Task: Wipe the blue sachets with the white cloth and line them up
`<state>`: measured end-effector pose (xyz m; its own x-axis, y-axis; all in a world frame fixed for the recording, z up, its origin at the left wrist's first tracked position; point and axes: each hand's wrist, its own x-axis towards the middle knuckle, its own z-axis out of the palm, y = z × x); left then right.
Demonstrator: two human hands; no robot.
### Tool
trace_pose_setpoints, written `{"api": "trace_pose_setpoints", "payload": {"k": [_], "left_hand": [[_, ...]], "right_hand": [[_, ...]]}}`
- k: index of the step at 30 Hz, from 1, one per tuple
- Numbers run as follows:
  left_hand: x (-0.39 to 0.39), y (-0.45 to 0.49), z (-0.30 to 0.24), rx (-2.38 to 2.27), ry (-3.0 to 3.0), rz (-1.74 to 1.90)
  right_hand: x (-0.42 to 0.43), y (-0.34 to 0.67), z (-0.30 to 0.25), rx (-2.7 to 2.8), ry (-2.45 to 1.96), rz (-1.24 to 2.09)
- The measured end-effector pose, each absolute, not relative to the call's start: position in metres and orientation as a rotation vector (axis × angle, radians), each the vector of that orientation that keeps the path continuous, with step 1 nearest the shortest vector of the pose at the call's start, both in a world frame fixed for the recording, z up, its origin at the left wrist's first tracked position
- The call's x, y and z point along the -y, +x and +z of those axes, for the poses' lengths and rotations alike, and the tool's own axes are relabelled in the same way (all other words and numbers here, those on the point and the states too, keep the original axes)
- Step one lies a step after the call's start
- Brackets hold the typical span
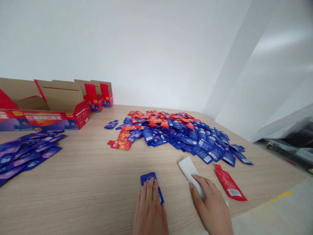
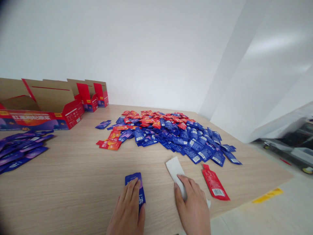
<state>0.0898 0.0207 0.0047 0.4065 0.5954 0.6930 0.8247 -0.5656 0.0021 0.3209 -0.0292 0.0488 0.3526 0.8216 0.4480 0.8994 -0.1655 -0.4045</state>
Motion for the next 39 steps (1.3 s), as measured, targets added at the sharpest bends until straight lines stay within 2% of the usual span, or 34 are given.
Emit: {"api": "trace_pose_setpoints", "payload": {"k": [2, 8, 17, 21, 26, 31, 35, 39], "left_hand": [[-0.023, 0.089, 0.004, 1.148, -2.411, -0.914], [-0.013, 0.094, 0.017, 1.556, -2.435, -0.801], [-0.023, 0.068, 0.033, 1.39, -2.707, -0.753], [-0.015, 0.055, 0.042, 1.441, -2.63, -0.832], [-0.005, 0.031, 0.022, 1.386, -2.485, -0.887], [0.001, 0.022, 0.022, 1.411, -2.393, -0.791], [0.003, 0.025, 0.023, 1.335, -2.365, -0.706], [0.013, 0.035, 0.013, 1.268, -2.271, -0.61]], "right_hand": [[0.029, 0.321, 0.049, 1.491, -2.004, -0.16], [0.029, 0.319, 0.053, 1.478, -2.01, -0.147], [0.03, 0.317, 0.056, 1.489, -2.025, -0.187], [0.03, 0.316, 0.058, 1.489, -2.034, -0.172], [0.029, 0.321, 0.062, 1.458, -2.022, -0.133], [0.026, 0.301, 0.082, 1.316, -1.894, 0.037], [0.019, 0.254, 0.099, 1.591, -1.651, 0.185], [0.013, 0.209, 0.092, 1.874, -1.453, 0.196]]}}
